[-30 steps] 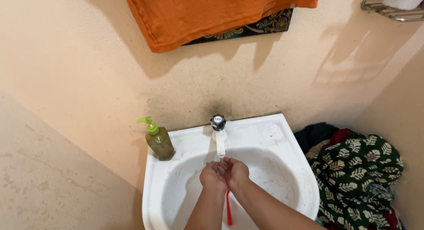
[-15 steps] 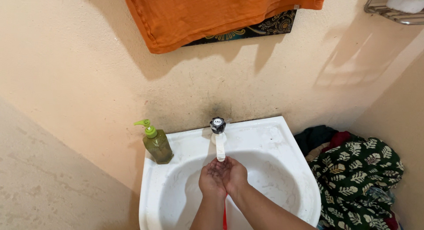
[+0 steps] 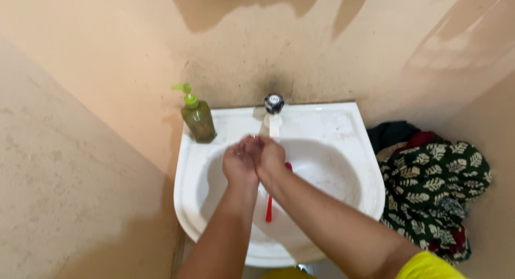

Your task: The person cleans a white bathroom sink using a red brush and running water, then scrubs and rinses a green soap dispenser bottle.

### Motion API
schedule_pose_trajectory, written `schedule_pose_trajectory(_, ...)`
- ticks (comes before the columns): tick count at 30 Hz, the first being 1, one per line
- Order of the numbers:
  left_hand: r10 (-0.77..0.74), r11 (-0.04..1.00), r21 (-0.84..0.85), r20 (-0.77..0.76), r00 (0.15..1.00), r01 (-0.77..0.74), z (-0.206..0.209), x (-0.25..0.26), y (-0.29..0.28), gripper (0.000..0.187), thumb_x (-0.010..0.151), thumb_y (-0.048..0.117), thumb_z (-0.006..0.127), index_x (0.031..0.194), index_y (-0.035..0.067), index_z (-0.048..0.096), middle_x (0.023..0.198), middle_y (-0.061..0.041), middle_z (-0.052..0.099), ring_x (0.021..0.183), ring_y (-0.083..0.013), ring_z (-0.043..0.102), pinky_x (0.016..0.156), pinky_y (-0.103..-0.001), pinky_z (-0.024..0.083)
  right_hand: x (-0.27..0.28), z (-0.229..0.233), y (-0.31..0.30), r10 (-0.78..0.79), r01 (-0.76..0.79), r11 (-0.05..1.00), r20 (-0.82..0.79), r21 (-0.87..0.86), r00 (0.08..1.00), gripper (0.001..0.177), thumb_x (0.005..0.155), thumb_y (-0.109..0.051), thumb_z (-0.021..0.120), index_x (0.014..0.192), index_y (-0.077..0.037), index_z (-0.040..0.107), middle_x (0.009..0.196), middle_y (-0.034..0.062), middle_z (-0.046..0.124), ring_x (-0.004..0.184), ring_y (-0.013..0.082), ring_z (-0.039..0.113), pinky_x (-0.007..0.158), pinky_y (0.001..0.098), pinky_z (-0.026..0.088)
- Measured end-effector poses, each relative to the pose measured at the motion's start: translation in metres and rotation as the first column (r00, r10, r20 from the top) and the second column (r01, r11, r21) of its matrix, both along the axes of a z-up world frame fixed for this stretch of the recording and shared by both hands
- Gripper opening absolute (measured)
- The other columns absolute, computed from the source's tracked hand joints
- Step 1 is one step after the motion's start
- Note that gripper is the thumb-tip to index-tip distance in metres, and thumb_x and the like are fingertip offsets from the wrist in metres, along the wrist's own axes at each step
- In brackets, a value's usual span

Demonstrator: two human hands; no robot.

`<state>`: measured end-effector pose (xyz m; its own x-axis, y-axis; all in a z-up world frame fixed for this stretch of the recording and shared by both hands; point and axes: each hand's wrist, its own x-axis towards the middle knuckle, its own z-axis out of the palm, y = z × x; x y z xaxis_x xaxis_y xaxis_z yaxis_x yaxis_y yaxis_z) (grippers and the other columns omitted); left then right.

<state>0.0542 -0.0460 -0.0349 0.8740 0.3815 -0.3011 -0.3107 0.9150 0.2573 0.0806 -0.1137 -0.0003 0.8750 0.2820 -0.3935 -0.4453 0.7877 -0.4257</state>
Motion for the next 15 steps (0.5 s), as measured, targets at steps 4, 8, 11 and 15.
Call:
schedule_pose_trajectory(4, -0.040, 0.999, 0.024, 0.070, 0.997, 0.038, 0.052, 0.016, 0.004, 0.034, 0.091, 0.017, 0.048, 0.104, -0.010, 0.065, 0.099, -0.020, 0.070, 0.095, -0.0298, 0.067, 0.095, -0.040, 0.053, 0.006, 0.058, 0.003, -0.016, 0.023, 0.993, 0.058, -0.116, 0.998, 0.019, 0.099, -0.009, 0.050, 0.089, 0.001, 0.062, 0.081, 0.0124, 0.065, 0.072, 0.0227, 0.065, 0.070, 0.0324, 0.057)
schedule_pose_trajectory(8, -0.097, 0.989, 0.083, -0.237, 0.967, 0.119, 0.077, 0.044, -0.005, 0.013, 0.093, 0.013, 0.056, 0.090, 0.002, 0.063, 0.093, -0.012, 0.067, 0.090, -0.0276, 0.065, 0.087, -0.040, 0.055, 0.021, 0.079, -0.010, -0.073, 0.066, 0.967, -0.019, -0.245, 0.997, 0.014, 0.097, -0.003, 0.052, 0.088, 0.001, 0.061, 0.079, 0.0108, 0.061, 0.065, 0.0212, 0.060, 0.059, 0.0357, 0.053)
schedule_pose_trajectory(11, -0.104, 0.968, 0.188, -0.301, 0.948, 0.166, 0.075, 0.069, -0.009, 0.011, 0.093, 0.009, 0.055, 0.088, 0.002, 0.061, 0.094, -0.011, 0.064, 0.089, -0.0253, 0.057, 0.084, -0.041, 0.054, 0.047, 0.083, -0.020, -0.133, 0.110, 0.962, -0.079, -0.250, 0.988, 0.009, 0.099, -0.008, 0.055, 0.098, 0.000, 0.059, 0.080, 0.0100, 0.053, 0.061, 0.0201, 0.046, 0.050, 0.0389, 0.042)
schedule_pose_trajectory(15, -0.012, 0.980, 0.183, -0.347, 0.938, 0.080, 0.076, 0.087, -0.013, 0.002, 0.093, 0.004, 0.060, 0.095, 0.004, 0.059, 0.101, -0.010, 0.059, 0.094, -0.0240, 0.053, 0.078, -0.040, 0.047, 0.049, 0.100, -0.026, -0.177, 0.118, 0.941, -0.164, -0.316, 0.970, 0.018, 0.099, -0.017, 0.055, 0.112, -0.005, 0.058, 0.089, 0.0099, 0.060, 0.068, 0.0209, 0.056, 0.048, 0.0385, 0.035)
